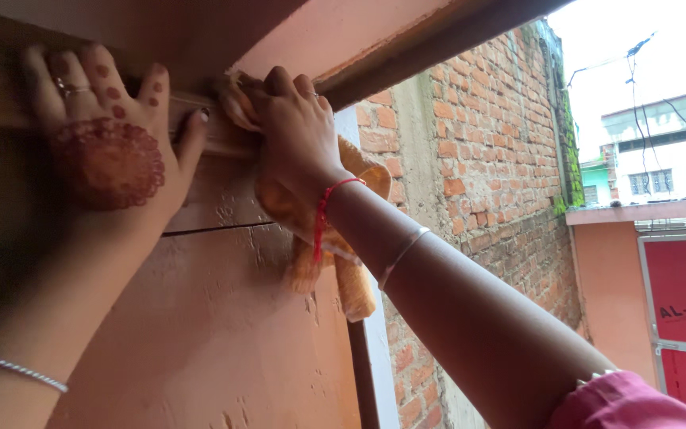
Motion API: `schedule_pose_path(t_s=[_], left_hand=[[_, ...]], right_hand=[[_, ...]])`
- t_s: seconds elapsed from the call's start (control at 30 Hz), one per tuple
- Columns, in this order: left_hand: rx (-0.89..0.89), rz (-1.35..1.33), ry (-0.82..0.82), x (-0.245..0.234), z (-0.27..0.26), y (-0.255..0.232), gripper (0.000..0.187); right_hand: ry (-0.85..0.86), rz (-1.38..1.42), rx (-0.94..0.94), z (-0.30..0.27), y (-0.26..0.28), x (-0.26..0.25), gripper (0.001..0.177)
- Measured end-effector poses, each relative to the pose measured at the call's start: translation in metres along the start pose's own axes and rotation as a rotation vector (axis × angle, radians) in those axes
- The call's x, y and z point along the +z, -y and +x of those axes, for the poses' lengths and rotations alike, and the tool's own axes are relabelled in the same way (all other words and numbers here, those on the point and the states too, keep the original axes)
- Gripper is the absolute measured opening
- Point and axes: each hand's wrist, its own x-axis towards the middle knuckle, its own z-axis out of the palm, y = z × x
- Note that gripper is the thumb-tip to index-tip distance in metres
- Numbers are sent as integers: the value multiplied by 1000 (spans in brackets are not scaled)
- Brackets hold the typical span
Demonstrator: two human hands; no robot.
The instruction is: The person wipes the upper frame and the outer surface of a wooden door with a cloth, covering the main panel, the handle, and the latch area.
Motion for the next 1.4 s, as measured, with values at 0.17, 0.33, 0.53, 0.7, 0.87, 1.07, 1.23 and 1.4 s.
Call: schedule_pose_path(t_s=[0.17, 0.33, 0.53, 0.7, 0.87, 1.07, 1.23, 1.4], left_hand=[[30, 68, -53, 10, -2, 4, 61], [28, 56, -64, 10, -2, 4, 63], [46, 124, -17, 1, 1, 9, 66], [66, 150, 10, -9, 9, 10, 71], [66, 161, 69, -17, 14, 7, 74], [58, 161, 101, -18, 14, 6, 76], [58, 121, 50, -13, 10, 5, 73], [71, 178, 48, -15, 9, 3, 75]], right_hand=[[-39, 64, 82, -7, -14, 6, 36], [-33, 39, 124, -10, -15, 9, 37], [1, 29, 191, -13, -14, 5, 37], [54, 8, 242, -15, -19, 6, 38], [36, 15, 257, -16, -23, 13, 42], [264, 61, 494, -22, -26, 20, 57], [298, 182, 645, -36, -32, 40, 64], [274, 263, 827, -45, -18, 50, 60]])
